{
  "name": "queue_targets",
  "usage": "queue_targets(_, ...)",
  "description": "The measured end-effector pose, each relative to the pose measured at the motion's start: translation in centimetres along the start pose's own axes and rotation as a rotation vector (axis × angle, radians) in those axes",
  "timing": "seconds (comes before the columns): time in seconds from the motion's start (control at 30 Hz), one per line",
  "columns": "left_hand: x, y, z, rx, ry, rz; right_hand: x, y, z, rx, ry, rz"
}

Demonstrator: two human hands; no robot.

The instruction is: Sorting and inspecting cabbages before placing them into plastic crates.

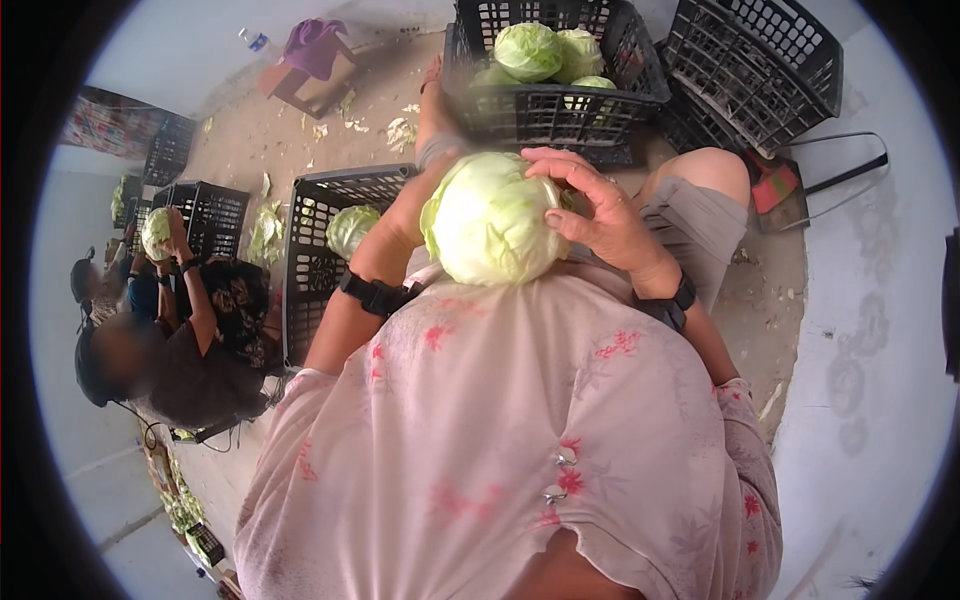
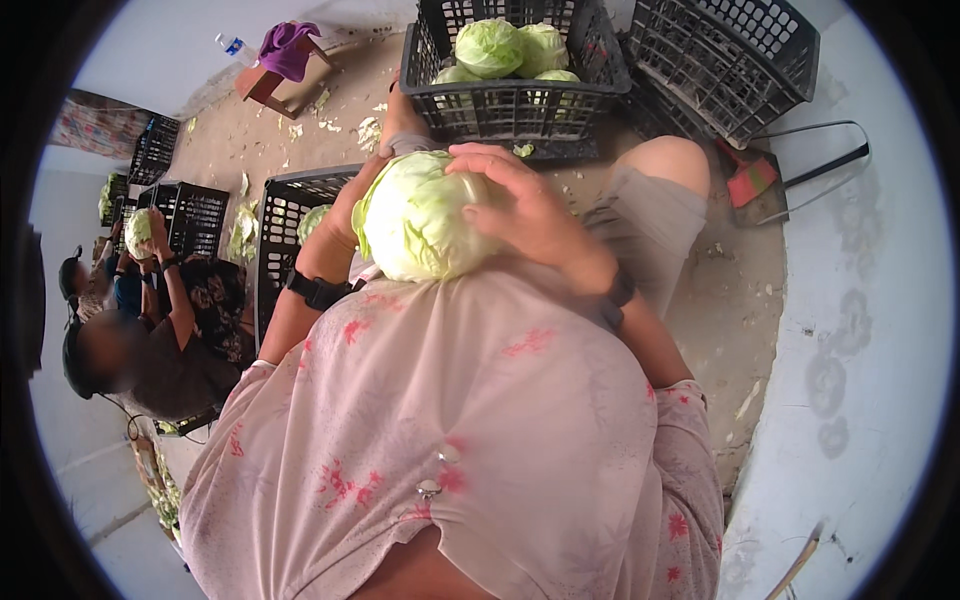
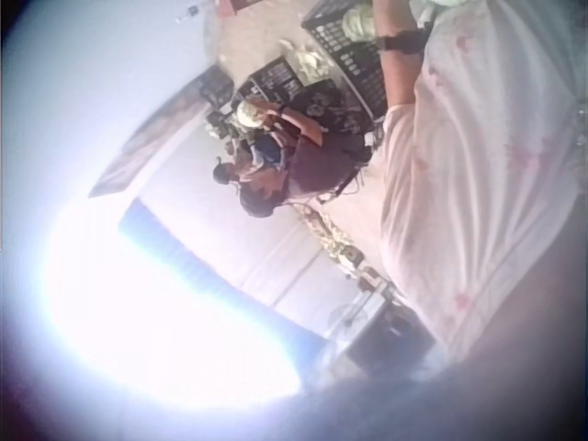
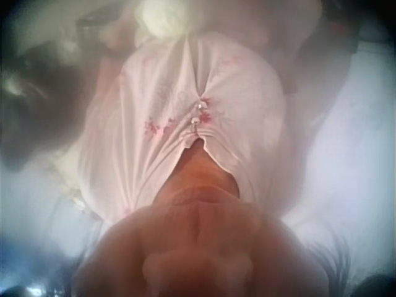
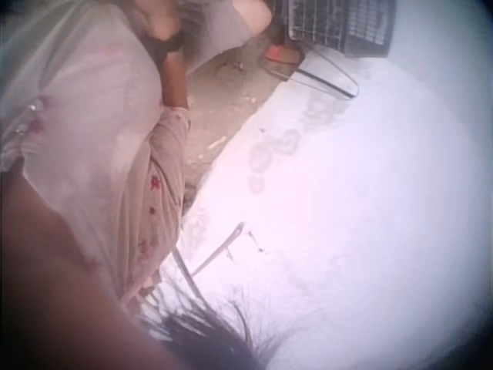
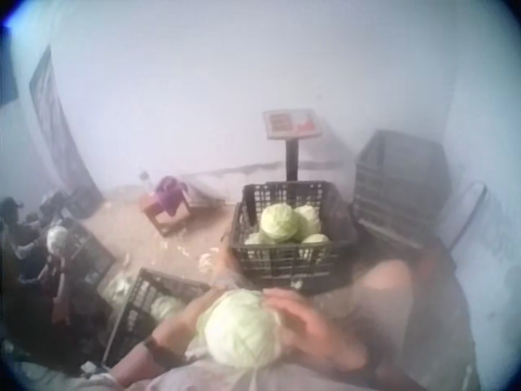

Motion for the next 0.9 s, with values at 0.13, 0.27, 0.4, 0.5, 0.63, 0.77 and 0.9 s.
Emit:
queue_targets(0.13,0.0,-1.1,0.0,-0.054,0.027,-0.066,-0.3,0.0,0.0,0.276,-0.076,0.054)
queue_targets(0.27,0.3,-0.6,0.0,-0.086,0.055,-0.032,-0.4,0.2,-1.2,0.157,-0.025,0.126)
queue_targets(0.4,0.7,0.4,0.0,-0.122,0.075,-0.106,-1.6,0.6,-1.2,0.234,-0.128,0.134)
queue_targets(0.5,0.7,0.9,-0.3,-0.146,0.1,-0.074,-2.1,0.8,-1.2,0.32,-0.134,0.144)
queue_targets(0.63,0.9,0.8,-0.1,0.271,-0.042,-0.049,-2.1,1.3,-1.7,0.467,-0.18,0.059)
queue_targets(0.77,1.8,2.0,-0.3,-0.169,0.155,-0.18,-1.8,1.2,-2.1,0.613,-0.298,0.013)
queue_targets(0.9,2.3,4.4,-0.7,-0.224,0.161,-0.123,-2.8,1.3,-1.1,0.604,-0.33,0.01)
Point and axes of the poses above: each hand's wrist, its own x-axis towards the middle knuckle, its own y-axis out of the back of the hand, z = x × y, the point moved 1 cm from there along x, towards the middle knuckle
